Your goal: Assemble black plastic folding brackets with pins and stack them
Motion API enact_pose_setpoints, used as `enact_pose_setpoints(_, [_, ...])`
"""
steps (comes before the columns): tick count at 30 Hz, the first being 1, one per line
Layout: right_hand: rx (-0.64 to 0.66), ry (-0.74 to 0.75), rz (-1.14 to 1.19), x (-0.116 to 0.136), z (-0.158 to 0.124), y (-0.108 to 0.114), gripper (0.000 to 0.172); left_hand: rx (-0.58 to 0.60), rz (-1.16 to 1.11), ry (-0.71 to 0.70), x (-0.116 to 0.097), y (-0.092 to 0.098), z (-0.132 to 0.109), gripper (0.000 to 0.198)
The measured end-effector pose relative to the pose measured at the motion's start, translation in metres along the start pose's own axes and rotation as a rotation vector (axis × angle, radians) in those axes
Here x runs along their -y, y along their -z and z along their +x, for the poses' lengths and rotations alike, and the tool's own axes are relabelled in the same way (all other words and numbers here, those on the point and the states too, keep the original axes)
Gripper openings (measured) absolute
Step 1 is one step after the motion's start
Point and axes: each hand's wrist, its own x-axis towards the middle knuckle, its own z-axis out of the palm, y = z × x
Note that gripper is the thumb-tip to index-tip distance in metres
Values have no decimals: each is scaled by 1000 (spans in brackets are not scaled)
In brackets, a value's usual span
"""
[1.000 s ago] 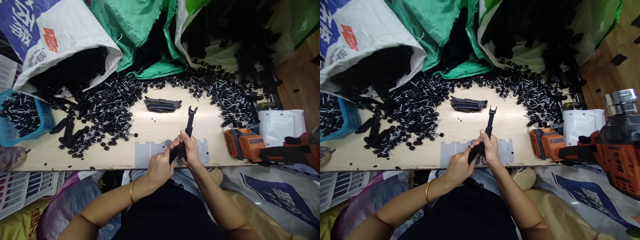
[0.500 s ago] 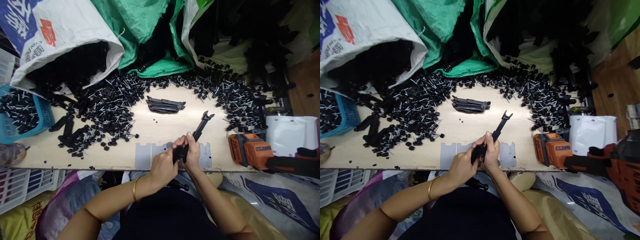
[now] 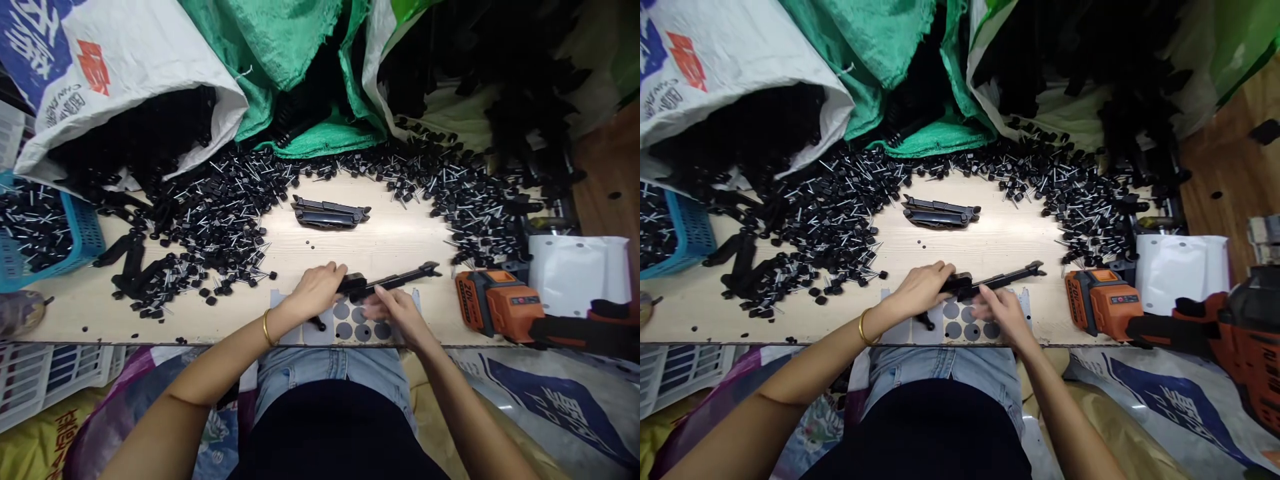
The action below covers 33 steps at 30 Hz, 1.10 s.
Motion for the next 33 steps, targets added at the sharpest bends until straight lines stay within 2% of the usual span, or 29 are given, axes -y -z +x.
enact_pose_setpoints(1, [46,-11,-157,0,-4,12,45,-40,60,9,3,2,2,42])
enact_pose_setpoints(2, [37,33,-313,1,-8,22,44,-88,103,4,5,3,3,48])
enact_pose_setpoints(4, [-90,286,-606,6,-11,32,36,-184,127,-69,8,0,2,54])
enact_pose_setpoints(6, [-177,578,-849,9,-5,29,30,-262,87,-175,10,-9,2,53])
enact_pose_setpoints(7, [-165,684,-948,9,2,25,35,-285,60,-210,12,-14,3,51])
enact_pose_setpoints(9, [-77,804,-1089,7,18,15,44,-306,39,-228,15,-24,5,44])
enact_pose_setpoints(12, [50,842,-1150,2,40,7,41,-322,85,-245,20,-33,9,36])
enact_pose_setpoints(15, [129,854,-1120,-1,49,9,40,-360,137,-286,21,-35,10,37])
enact_pose_setpoints(19, [145,855,-1085,0,44,11,39,-393,170,-319,23,-31,11,38])
enact_pose_setpoints(21, [133,841,-1069,4,40,11,40,-383,171,-336,25,-28,13,37])
enact_pose_setpoints(24, [182,787,-1023,17,45,16,42,-357,168,-354,27,-23,19,34])
enact_pose_setpoints(26, [74,739,-1011,30,63,26,40,-352,155,-394,24,-20,21,36])
enact_pose_setpoints(29, [-383,701,-1052,54,110,39,40,-402,111,-479,18,-17,14,43])
enact_pose_setpoints(30, [-485,692,-1073,62,126,41,42,-435,91,-474,18,-16,7,43])
enact_pose_setpoints(31, [-539,682,-1087,69,141,42,40,-474,72,-438,19,-15,-1,42])
enact_pose_setpoints(33, [-544,656,-1103,80,162,41,33,-554,46,-277,28,-14,-22,39])
